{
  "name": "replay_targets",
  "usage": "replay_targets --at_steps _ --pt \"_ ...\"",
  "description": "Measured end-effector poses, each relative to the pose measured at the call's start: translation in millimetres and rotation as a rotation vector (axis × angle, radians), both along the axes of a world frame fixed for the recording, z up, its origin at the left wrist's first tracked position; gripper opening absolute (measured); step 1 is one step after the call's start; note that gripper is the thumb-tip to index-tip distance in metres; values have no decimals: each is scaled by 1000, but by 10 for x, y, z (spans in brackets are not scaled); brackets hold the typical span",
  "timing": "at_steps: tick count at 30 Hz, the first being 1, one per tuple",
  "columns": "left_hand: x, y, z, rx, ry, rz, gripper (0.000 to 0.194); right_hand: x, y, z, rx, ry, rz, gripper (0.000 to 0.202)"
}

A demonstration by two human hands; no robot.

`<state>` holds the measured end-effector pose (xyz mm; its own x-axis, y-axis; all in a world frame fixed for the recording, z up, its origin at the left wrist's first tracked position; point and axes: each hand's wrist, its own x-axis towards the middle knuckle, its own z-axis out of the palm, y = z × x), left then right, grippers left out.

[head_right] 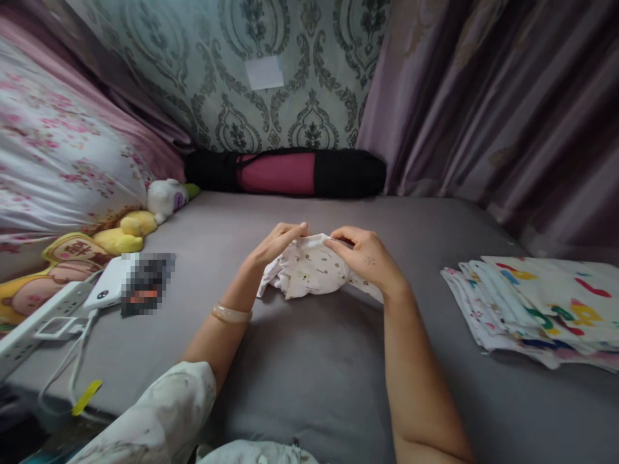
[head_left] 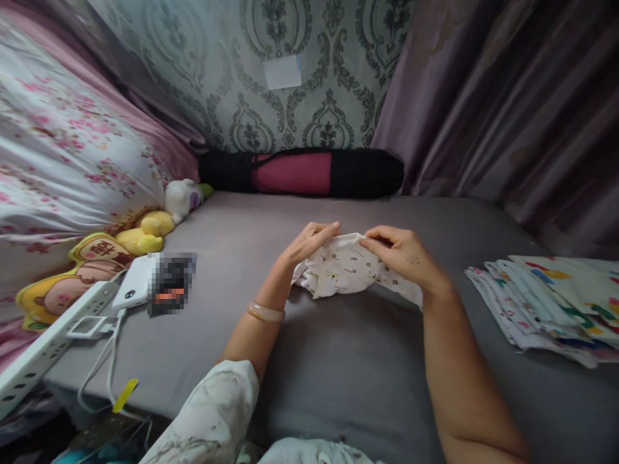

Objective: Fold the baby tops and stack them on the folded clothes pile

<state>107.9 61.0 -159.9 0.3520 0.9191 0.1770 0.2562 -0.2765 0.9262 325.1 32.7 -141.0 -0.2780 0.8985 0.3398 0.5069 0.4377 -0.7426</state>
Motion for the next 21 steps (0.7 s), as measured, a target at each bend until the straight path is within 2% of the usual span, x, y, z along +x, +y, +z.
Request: replay_targets --at_steps 3,6,9,11,16,21 --pt "-128 131 -154 23 33 82 58 26 -8 26 -1 -12 -2 30" --pt "-220 254 -390 -15 -10 183 62 52 -21 54 -7 -12 7 32" --pt "-255 320 -610 -119 -116 162 60 93 -35 75 -26 15 -5 34" --pt "-250 330 -703 -205 -204 113 56 131 -40 83 -32 31 -22 35" --pt "-186 316 -744 -372 -327 23 38 225 -41 99 -24 70 -51 33" --pt "-136 304 -696 -400 -341 55 29 286 -48 122 -10 136 -78 32"
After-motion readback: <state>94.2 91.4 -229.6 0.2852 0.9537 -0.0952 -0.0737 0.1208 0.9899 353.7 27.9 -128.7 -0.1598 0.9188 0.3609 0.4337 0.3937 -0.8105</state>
